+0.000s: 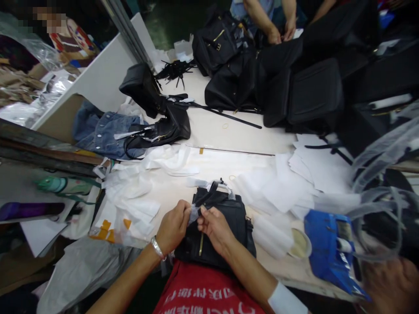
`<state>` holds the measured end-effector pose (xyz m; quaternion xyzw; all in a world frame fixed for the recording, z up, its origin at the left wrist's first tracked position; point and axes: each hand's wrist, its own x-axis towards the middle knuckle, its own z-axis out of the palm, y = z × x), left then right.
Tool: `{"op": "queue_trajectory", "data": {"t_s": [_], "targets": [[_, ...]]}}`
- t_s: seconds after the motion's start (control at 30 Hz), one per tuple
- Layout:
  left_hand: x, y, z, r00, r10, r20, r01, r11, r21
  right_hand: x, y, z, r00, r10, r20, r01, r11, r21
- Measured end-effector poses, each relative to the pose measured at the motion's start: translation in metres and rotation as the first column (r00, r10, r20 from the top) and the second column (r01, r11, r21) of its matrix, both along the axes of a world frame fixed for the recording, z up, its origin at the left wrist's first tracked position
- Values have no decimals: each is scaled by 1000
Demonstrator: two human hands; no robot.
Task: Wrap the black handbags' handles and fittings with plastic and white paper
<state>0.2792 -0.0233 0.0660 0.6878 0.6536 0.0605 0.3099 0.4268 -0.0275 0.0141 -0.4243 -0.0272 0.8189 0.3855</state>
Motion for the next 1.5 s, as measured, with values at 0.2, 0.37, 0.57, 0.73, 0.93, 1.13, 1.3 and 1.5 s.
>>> {"op": "queue_trajectory", "data": {"t_s": [0.2, 0.37, 0.57, 0.73, 0.93, 1.13, 1.3, 1.5], "targets": [[-2, 18, -6, 999, -46, -7, 46, 998, -46, 47, 36, -5, 794, 255, 551, -418, 888, 190], [-7, 27, -4, 1000, -14, -25, 13, 998, -54, 55, 75, -18, 433, -239, 869, -549, 695, 464], [-2, 34, -9, 999, 48, 22, -46, 997, -60, 12, 51, -20, 471, -196, 860, -695, 517, 499], [-2, 37, -15, 998, 63, 13, -62, 994, -91, 29, 65, -28, 436, -170, 884, -767, 443, 464], [3, 50, -18, 996, 53, -70, -61, 991, -120, 32, 76, -42, 384, -207, 900, -792, 428, 436], [7, 60, -16, 982, -11, -190, -23, 983, -181, 37, 79, -41, 486, -191, 853, -743, 422, 518], [12, 65, -20, 978, -28, -207, -10, 983, -184, 33, 75, -44, 515, -136, 846, -805, 263, 532], [15, 71, -28, 983, -28, -181, -2, 987, -163, 33, 74, -45, 448, -170, 878, -817, 321, 479]]}}
